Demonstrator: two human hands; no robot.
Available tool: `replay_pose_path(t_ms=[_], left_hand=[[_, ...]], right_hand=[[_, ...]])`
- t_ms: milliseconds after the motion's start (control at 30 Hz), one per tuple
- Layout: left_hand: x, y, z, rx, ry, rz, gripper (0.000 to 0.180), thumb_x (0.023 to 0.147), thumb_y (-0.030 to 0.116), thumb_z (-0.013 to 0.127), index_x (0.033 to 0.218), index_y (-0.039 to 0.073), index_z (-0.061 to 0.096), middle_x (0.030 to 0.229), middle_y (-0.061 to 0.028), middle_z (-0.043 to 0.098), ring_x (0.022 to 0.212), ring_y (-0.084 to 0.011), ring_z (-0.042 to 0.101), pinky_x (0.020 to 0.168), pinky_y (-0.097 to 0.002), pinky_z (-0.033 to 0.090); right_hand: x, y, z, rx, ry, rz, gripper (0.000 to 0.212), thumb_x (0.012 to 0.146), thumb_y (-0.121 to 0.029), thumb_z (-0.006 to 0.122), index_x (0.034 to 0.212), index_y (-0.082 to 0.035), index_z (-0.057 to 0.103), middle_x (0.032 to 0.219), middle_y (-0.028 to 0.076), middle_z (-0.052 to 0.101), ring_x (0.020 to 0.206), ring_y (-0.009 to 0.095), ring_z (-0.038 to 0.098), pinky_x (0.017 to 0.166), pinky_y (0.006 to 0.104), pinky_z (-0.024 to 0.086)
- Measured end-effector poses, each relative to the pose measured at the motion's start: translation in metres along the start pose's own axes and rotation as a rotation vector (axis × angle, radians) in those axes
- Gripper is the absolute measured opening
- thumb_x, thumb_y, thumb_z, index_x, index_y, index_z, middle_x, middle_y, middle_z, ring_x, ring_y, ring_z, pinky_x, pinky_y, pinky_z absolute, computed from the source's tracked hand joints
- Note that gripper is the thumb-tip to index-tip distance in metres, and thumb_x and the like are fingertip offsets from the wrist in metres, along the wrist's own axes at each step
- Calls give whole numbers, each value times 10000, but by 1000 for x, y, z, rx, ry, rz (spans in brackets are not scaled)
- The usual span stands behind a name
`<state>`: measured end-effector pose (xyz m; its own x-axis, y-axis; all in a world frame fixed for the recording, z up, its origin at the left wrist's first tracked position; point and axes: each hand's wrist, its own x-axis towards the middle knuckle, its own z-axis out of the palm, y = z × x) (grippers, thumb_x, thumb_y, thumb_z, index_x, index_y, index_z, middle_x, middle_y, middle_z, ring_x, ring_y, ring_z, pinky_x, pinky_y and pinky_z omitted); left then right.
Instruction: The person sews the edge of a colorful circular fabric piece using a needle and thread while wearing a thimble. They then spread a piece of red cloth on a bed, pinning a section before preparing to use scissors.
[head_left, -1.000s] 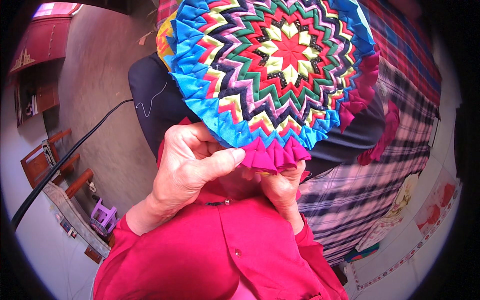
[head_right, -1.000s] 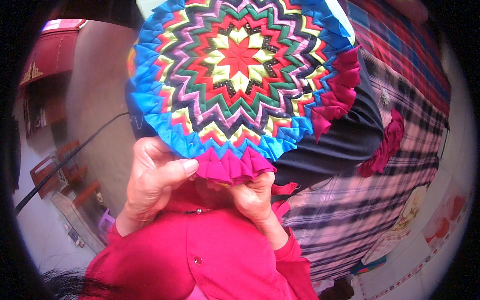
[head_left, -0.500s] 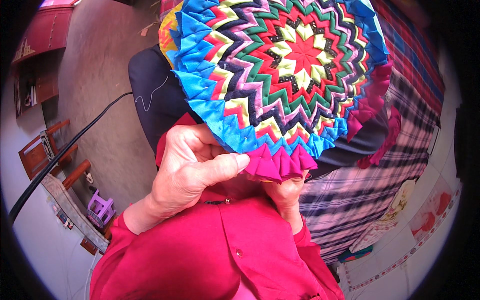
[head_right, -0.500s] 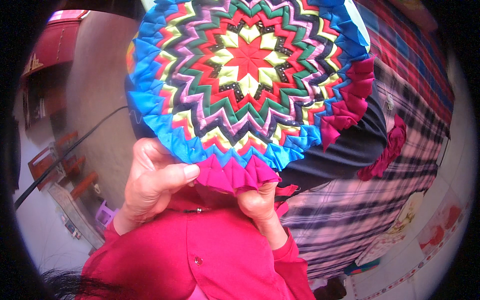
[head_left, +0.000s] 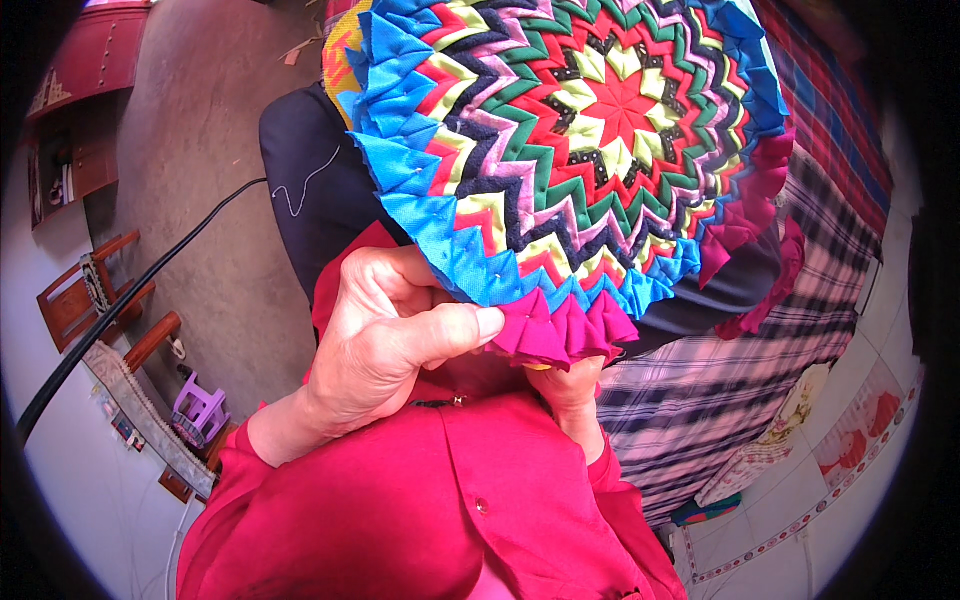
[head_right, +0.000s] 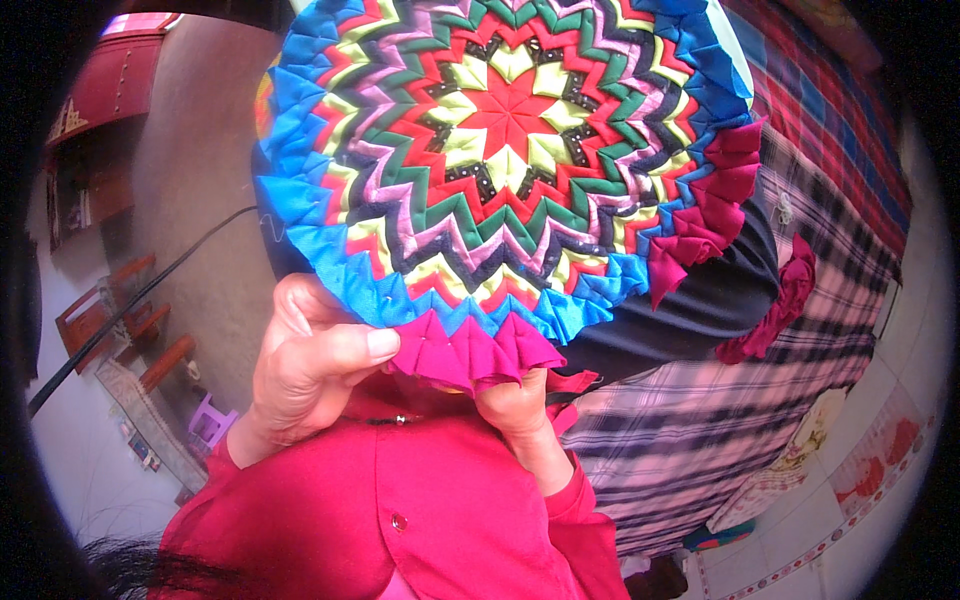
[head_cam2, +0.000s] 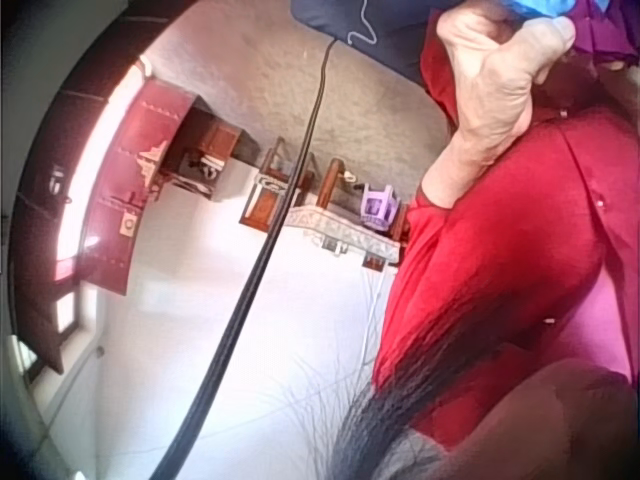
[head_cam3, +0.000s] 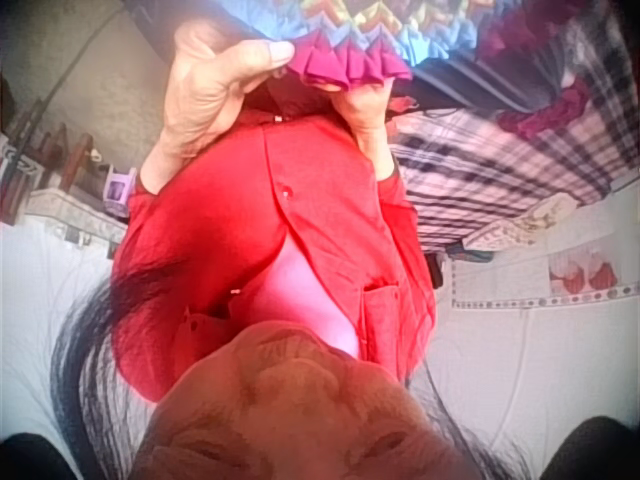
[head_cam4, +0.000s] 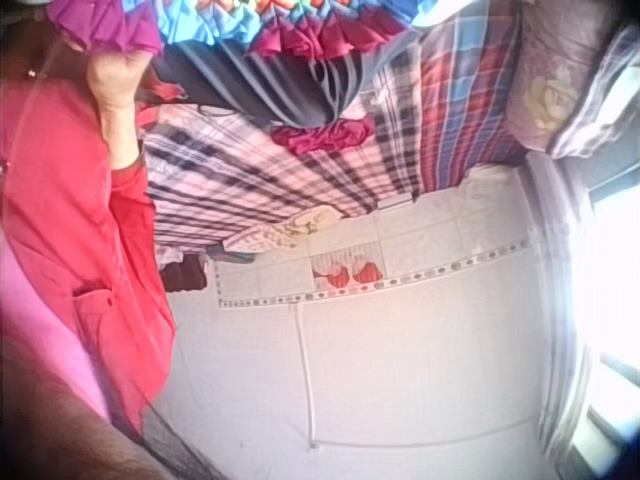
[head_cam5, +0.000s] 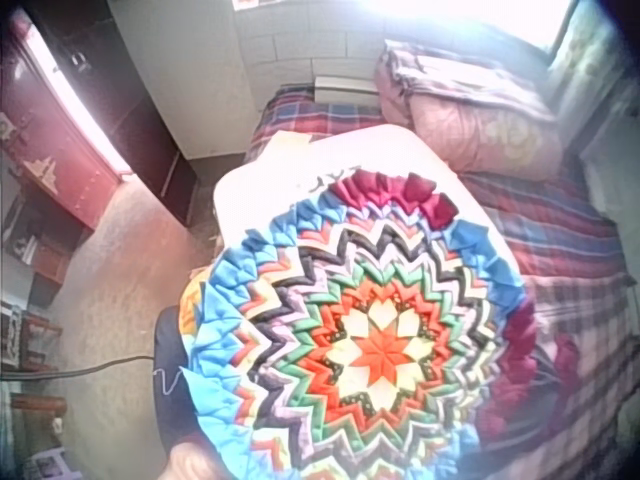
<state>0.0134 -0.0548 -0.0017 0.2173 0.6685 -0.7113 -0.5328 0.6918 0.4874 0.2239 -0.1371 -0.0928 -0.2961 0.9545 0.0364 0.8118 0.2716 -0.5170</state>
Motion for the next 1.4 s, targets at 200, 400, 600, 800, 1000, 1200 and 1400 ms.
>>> replay_pose_path(t_ms=[200,400,600,800,1000,1200,1400], left_hand=[[0,1,2,-33,15,-12,216,809,-19,655,1022,-23,696,890,-9,685,685,-18,521,592,-174,374],[1,8,7,-103,-42,0,243,808,-34,641,1047,-49,686,994,-71,709,866,-95,630,787,-233,483],[2,3,7,-70,-8,26,256,810,-36,638,1061,-55,684,1015,-86,711,924,-119,642,860,-265,487],[3,0,7,-52,-20,75,261,812,-33,645,1070,-61,679,1035,-82,707,954,-118,642,888,-278,488],[2,3,5,21,-62,89,260,853,13,646,1099,-69,663,1054,-100,699,984,-130,642,902,-277,492],[-2,21,-5,142,-130,-70,251,872,36,614,1087,-90,647,904,-61,678,721,-62,567,644,-212,440],[-2,17,-16,124,-185,-41,268,854,51,597,1073,-98,637,807,-27,611,655,-33,488,581,-201,372]], right_hand=[[7,-9,1,204,49,-21,425,760,-38,698,1185,-22,676,1151,118,650,1089,344,589,940,437,431],[6,-9,-1,105,-11,-40,430,756,-119,717,1176,-34,680,1156,121,650,1102,346,586,942,475,422],[14,-15,-7,57,29,-93,459,760,-160,724,1195,-30,662,1174,89,659,1133,330,588,1015,491,367],[16,-22,-7,86,101,-55,468,769,-192,761,1199,-41,656,1194,59,660,1158,286,586,1082,482,296],[19,-23,-8,242,67,34,442,776,-190,767,1182,-47,665,1165,68,666,1135,294,593,1077,485,296],[11,-13,-4,443,22,190,402,786,-226,750,1161,-97,686,1186,60,667,1175,296,579,1114,519,251],[7,-16,0,1127,-53,668,349,823,-274,717,1145,-141,696,1189,45,670,1202,294,568,1134,543,214]])
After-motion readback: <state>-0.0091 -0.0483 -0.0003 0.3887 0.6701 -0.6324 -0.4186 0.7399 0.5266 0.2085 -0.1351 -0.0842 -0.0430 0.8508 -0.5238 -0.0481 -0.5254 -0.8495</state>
